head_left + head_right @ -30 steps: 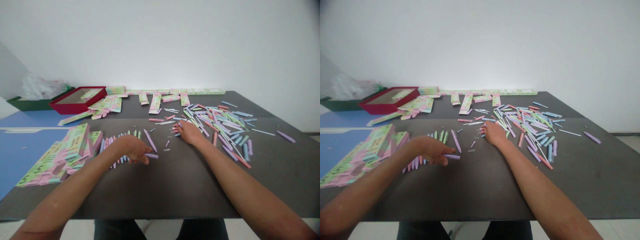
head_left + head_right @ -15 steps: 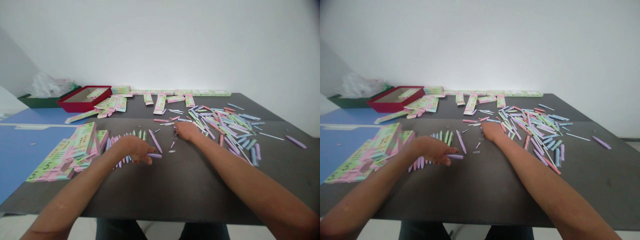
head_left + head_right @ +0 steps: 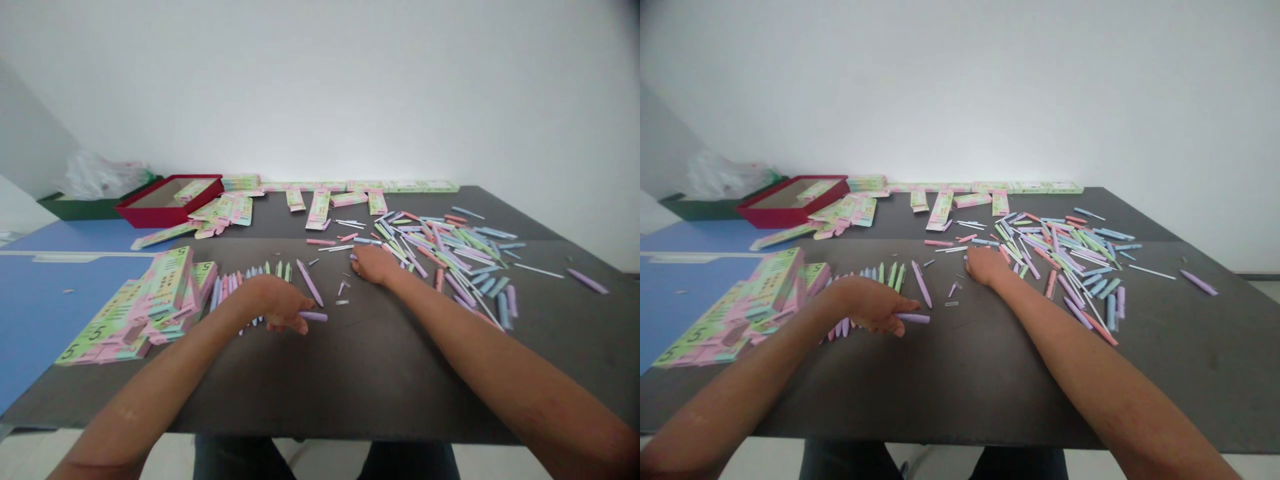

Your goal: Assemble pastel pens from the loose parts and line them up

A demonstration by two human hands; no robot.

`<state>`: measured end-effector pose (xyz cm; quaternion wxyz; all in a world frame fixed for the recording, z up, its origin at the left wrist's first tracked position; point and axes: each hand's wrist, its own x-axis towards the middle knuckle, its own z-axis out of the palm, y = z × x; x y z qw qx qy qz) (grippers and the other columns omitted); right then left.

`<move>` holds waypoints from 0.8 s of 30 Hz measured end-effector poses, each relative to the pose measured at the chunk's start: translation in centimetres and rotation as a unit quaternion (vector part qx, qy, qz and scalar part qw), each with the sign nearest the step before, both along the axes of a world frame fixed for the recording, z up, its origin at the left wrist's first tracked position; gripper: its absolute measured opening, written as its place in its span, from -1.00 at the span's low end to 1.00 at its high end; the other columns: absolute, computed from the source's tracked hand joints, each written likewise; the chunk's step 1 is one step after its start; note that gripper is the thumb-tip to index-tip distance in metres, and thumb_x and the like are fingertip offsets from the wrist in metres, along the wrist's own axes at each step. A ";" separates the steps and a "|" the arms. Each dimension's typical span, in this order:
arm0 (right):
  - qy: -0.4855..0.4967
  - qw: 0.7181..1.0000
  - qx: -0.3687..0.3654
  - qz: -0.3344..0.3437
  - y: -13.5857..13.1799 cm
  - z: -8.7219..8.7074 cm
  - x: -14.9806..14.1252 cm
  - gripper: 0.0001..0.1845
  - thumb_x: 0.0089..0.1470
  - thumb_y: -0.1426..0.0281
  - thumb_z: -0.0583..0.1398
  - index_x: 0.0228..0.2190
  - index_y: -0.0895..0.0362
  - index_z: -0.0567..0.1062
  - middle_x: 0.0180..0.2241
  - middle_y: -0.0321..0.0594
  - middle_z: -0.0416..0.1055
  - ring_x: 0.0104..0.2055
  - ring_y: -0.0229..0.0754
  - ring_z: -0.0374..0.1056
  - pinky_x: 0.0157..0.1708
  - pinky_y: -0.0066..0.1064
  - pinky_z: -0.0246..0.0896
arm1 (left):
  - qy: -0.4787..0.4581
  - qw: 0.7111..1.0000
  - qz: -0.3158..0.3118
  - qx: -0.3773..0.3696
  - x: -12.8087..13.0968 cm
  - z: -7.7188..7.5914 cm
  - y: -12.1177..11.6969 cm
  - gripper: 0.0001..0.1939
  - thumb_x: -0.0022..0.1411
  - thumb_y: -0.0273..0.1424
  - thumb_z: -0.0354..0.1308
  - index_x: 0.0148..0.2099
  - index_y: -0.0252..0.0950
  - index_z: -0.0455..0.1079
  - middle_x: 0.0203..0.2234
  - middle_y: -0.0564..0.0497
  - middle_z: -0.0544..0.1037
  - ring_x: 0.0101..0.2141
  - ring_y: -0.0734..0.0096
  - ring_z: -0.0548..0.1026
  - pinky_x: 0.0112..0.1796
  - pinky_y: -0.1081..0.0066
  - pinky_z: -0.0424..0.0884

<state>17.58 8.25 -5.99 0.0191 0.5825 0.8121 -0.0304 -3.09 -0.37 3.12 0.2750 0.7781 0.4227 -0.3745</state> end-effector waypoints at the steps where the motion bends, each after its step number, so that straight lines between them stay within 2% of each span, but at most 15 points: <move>1: 0.004 1.000 0.003 -0.003 -0.2 0.2 0.1 -0.64 0.17 0.30 -0.03 -0.11 0.22 0.38 -0.13 0.11 0.43 -0.08 0.03 0.36 -0.17 -0.26 0.19 | 0.001 1.000 -0.002 0.003 0.1 0.1 -0.1 -0.43 0.25 -0.24 0.00 0.26 -0.32 0.08 -0.34 -0.16 0.60 -0.44 0.29 0.52 -0.57 0.49 0.24; 5: 0.020 1.000 0.011 -0.004 -2.7 0.6 0.9 -0.65 0.18 0.28 -0.04 -0.09 0.16 0.35 -0.13 0.02 0.43 -0.08 -0.01 0.35 -0.21 -0.31 0.17 | 0.002 1.000 -0.012 0.016 0.2 0.2 -0.3 -0.42 0.24 -0.23 0.01 0.26 -0.31 0.09 -0.33 -0.16 0.60 -0.41 0.23 0.52 -0.51 0.44 0.28; 9: 0.018 0.999 -0.031 0.032 -6.6 -0.2 1.5 -0.71 0.15 0.26 0.00 -0.17 0.11 0.36 -0.20 -0.03 0.46 -0.19 -0.01 0.38 -0.36 -0.36 0.12 | 0.006 1.000 -0.012 0.014 0.3 0.0 -0.4 -0.38 0.23 -0.23 0.01 0.29 -0.32 0.05 -0.35 -0.17 0.60 -0.42 0.21 0.52 -0.49 0.41 0.30; 12: 0.024 0.998 -0.045 0.039 -8.4 -1.0 1.7 -0.72 0.15 0.26 -0.01 -0.16 0.11 0.33 -0.27 -0.05 0.47 -0.26 -0.03 0.39 -0.42 -0.38 0.06 | 0.012 0.999 -0.018 0.024 0.8 0.1 -0.5 -0.39 0.22 -0.24 0.03 0.28 -0.31 0.08 -0.36 -0.16 0.60 -0.43 0.23 0.51 -0.49 0.41 0.29; 19: 0.172 0.978 -0.082 0.084 -7.7 -0.6 3.9 -0.74 0.12 0.35 0.04 -0.12 0.10 0.26 -0.23 -0.14 0.43 -0.24 -0.14 0.35 -0.34 -0.44 0.07 | 0.008 0.999 -0.039 0.028 1.5 0.7 -0.8 -0.39 0.24 -0.24 0.02 0.29 -0.26 0.04 -0.38 -0.11 0.60 -0.45 0.28 0.51 -0.55 0.45 0.24; 24: 0.156 0.982 -0.070 0.074 -8.1 -0.8 5.5 -0.69 0.05 0.47 0.03 -0.11 0.14 0.26 -0.25 -0.12 0.40 -0.25 -0.13 0.33 -0.29 -0.41 0.10 | 0.014 0.999 -0.026 0.015 1.4 0.7 -0.7 -0.39 0.24 -0.26 0.01 0.29 -0.29 0.03 -0.38 -0.13 0.60 -0.45 0.30 0.51 -0.56 0.47 0.24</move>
